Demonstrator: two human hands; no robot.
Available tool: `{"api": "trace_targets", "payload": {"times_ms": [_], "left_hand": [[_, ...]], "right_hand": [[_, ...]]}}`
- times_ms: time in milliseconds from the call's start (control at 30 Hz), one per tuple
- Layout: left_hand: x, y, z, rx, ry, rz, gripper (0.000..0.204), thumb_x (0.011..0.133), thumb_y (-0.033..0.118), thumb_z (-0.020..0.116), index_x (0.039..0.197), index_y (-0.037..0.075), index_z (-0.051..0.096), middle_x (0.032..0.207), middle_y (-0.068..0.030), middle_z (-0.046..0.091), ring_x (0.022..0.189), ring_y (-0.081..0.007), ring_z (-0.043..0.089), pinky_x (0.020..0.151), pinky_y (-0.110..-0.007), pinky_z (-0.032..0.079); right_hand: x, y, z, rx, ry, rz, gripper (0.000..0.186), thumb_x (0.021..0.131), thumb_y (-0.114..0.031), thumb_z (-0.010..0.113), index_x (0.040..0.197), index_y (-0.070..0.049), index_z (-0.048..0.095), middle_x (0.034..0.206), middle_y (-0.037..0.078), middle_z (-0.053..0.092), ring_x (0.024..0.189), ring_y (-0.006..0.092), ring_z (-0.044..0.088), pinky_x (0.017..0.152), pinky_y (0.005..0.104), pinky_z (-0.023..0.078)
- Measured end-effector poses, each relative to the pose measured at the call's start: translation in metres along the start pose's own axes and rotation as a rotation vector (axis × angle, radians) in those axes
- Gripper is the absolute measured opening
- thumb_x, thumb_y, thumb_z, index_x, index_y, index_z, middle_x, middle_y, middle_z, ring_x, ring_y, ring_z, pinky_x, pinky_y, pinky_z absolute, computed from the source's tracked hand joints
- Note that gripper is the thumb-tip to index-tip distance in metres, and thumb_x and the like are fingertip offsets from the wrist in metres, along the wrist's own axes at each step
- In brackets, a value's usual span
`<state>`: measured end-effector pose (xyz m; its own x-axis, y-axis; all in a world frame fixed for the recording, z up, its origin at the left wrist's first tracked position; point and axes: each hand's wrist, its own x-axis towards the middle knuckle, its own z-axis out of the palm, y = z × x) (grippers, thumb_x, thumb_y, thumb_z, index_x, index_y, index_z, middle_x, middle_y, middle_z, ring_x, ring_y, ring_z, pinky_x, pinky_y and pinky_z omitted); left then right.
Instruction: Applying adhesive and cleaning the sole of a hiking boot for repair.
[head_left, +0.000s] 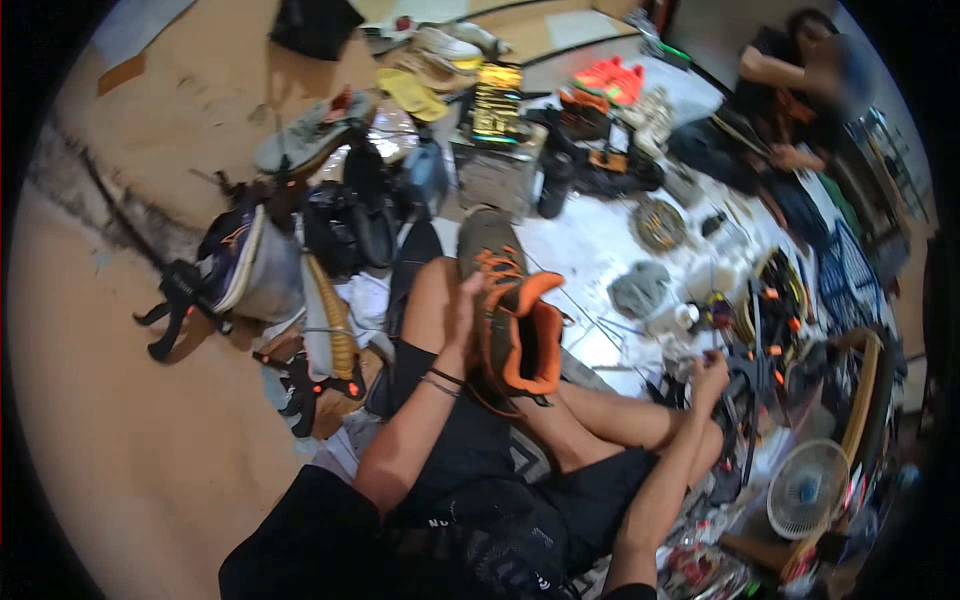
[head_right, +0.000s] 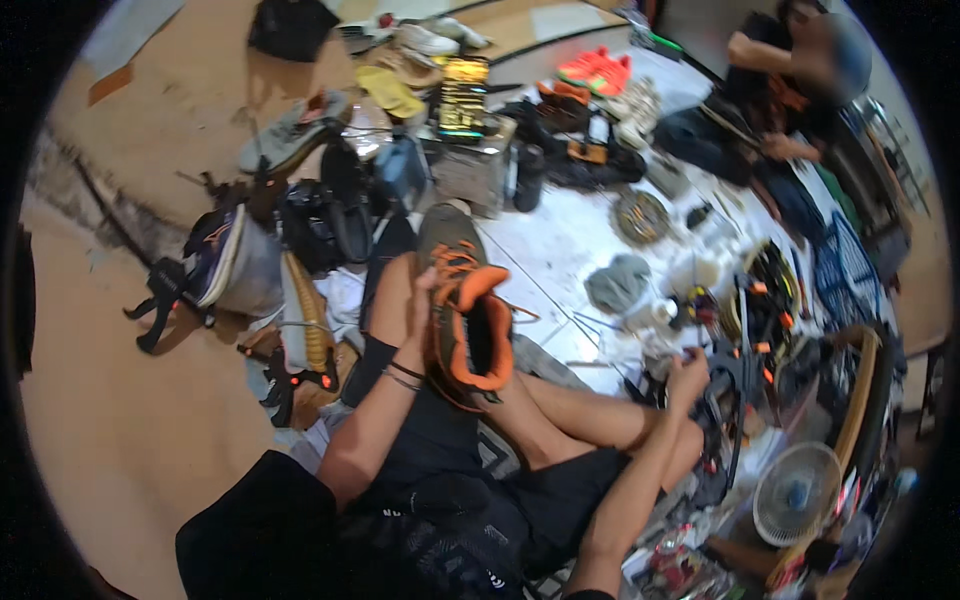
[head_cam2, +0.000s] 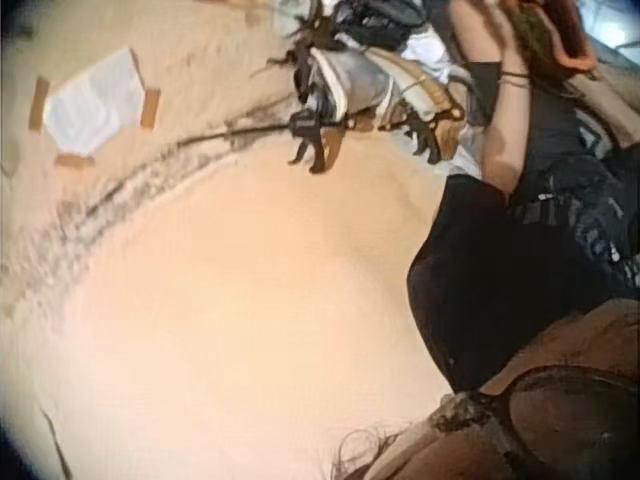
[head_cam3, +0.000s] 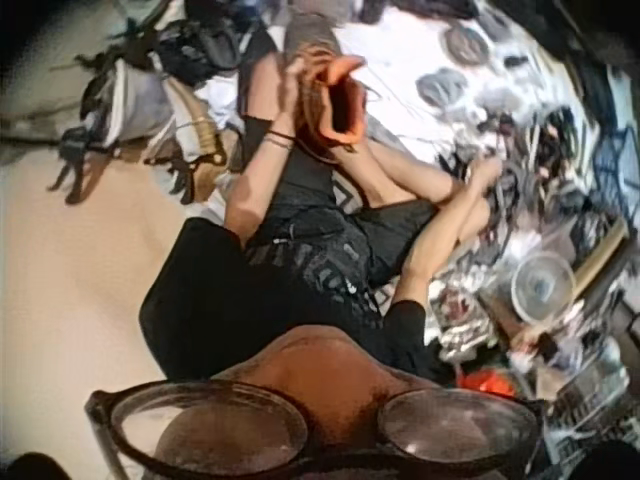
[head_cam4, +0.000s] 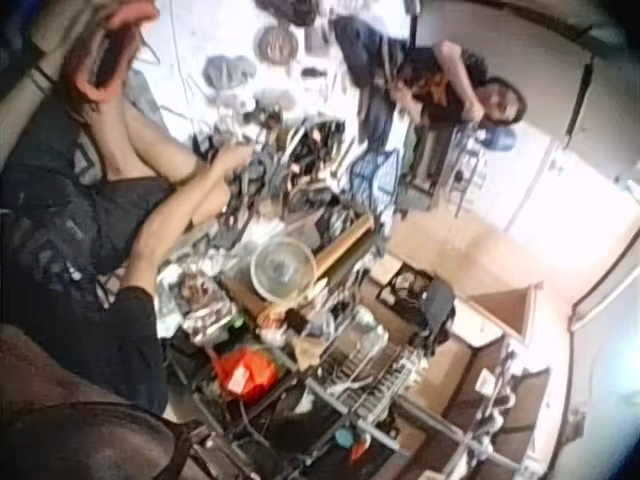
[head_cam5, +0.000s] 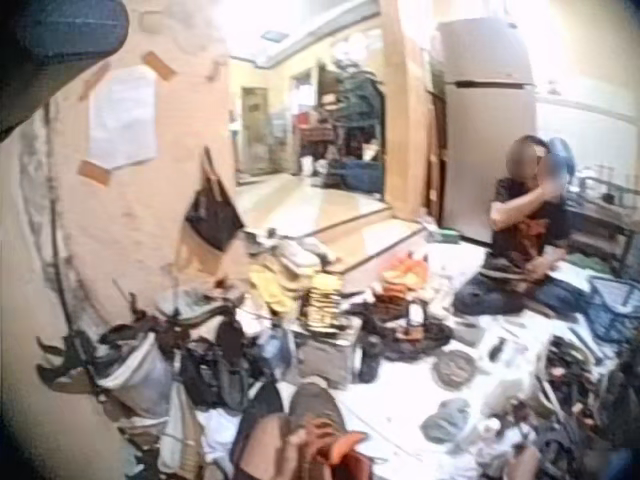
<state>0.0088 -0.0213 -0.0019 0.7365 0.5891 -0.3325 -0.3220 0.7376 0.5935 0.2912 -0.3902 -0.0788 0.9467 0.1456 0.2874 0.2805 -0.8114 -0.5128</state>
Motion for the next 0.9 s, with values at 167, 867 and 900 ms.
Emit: {"api": "trace_targets", "payload": {"times_ms": [167, 867, 900], "left_hand": [[0.001, 0.002, -0.027, -0.051, -0.129, -0.049, 0.049, 0.093, 0.044, 0.053, 0.120, 0.004, 0.059, 0.109, -0.0083, 0.066, 0.095, -0.0185, 0.066, 0.085, -0.033, 0.056], [0.070, -0.053, -0.072, 0.440, -0.148, 0.366, 0.058, 0.097, 0.039, 0.055, 0.134, -0.005, 0.049, 0.130, -0.0113, 0.058, 0.118, -0.0203, 0.053, 0.102, -0.036, 0.043], [0.073, -0.053, -0.082, 0.447, -0.118, 0.387, 0.058, 0.097, 0.038, 0.055, 0.135, -0.005, 0.049, 0.130, -0.0114, 0.058, 0.119, -0.0203, 0.053, 0.102, -0.036, 0.043]], "right_hand": [[0.008, -0.082, -0.042, 0.164, -0.079, -0.050, 0.016, 0.081, -0.007, 0.061, 0.095, -0.004, 0.066, 0.065, 0.008, 0.061, 0.059, 0.0151, 0.057, 0.057, 0.0311, 0.045], [-0.136, -0.778, -0.035, 0.789, -0.533, -1.212, 0.021, 0.074, -0.015, 0.070, 0.087, 0.001, 0.071, 0.085, 0.024, 0.069, 0.083, 0.0391, 0.068, 0.079, 0.0429, 0.055], [-0.157, -0.795, -0.035, 0.777, -0.602, -1.223, 0.021, 0.074, -0.015, 0.070, 0.086, 0.002, 0.071, 0.086, 0.025, 0.069, 0.085, 0.0392, 0.068, 0.079, 0.0430, 0.055]]}}
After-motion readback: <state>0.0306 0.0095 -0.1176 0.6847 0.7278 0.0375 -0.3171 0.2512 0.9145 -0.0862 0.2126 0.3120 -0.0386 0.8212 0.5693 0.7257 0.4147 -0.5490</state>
